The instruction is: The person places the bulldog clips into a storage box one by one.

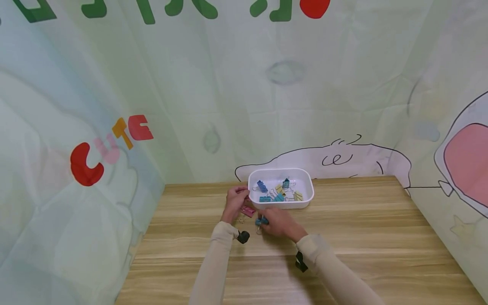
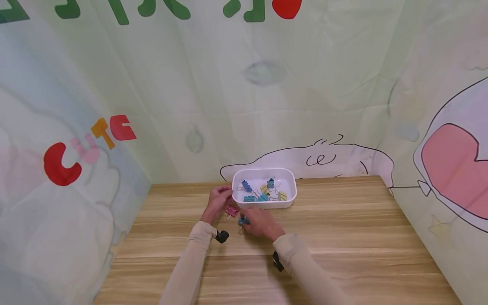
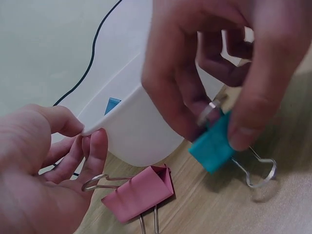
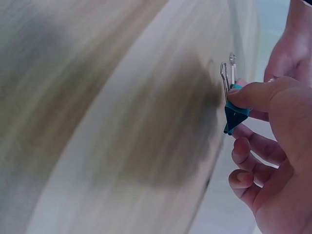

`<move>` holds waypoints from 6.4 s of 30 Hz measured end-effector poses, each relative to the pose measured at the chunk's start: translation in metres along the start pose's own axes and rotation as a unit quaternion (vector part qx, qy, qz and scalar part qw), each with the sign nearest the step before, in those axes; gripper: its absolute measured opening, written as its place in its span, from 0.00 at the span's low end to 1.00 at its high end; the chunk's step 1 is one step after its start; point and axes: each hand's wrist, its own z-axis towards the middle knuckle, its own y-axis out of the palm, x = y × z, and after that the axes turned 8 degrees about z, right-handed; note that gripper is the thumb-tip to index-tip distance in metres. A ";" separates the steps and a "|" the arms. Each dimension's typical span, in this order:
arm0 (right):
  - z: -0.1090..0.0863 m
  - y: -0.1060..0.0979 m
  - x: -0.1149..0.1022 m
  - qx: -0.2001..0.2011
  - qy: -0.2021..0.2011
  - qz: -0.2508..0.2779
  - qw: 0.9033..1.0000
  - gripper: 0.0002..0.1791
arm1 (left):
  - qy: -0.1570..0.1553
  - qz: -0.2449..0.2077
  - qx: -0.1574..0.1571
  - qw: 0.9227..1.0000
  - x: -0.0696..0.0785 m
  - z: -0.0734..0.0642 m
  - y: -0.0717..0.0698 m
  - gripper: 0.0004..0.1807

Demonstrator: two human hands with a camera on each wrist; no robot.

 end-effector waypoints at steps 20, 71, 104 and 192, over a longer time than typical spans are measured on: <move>0.001 -0.070 -0.015 0.061 0.017 -0.055 0.996 0.12 | -0.004 -0.005 -0.002 1.000 0.002 0.001 -0.001 0.17; -0.022 -0.159 0.033 0.201 0.097 0.037 0.974 0.21 | -0.019 0.028 0.001 0.999 0.000 -0.001 -0.001 0.17; -0.062 -0.111 0.107 0.268 0.260 0.331 0.867 0.23 | -0.016 0.030 -0.001 0.999 0.001 0.000 -0.002 0.18; -0.058 -0.089 0.120 0.235 0.330 0.492 0.771 0.21 | 0.093 0.466 -0.059 0.878 -0.026 -0.039 -0.024 0.37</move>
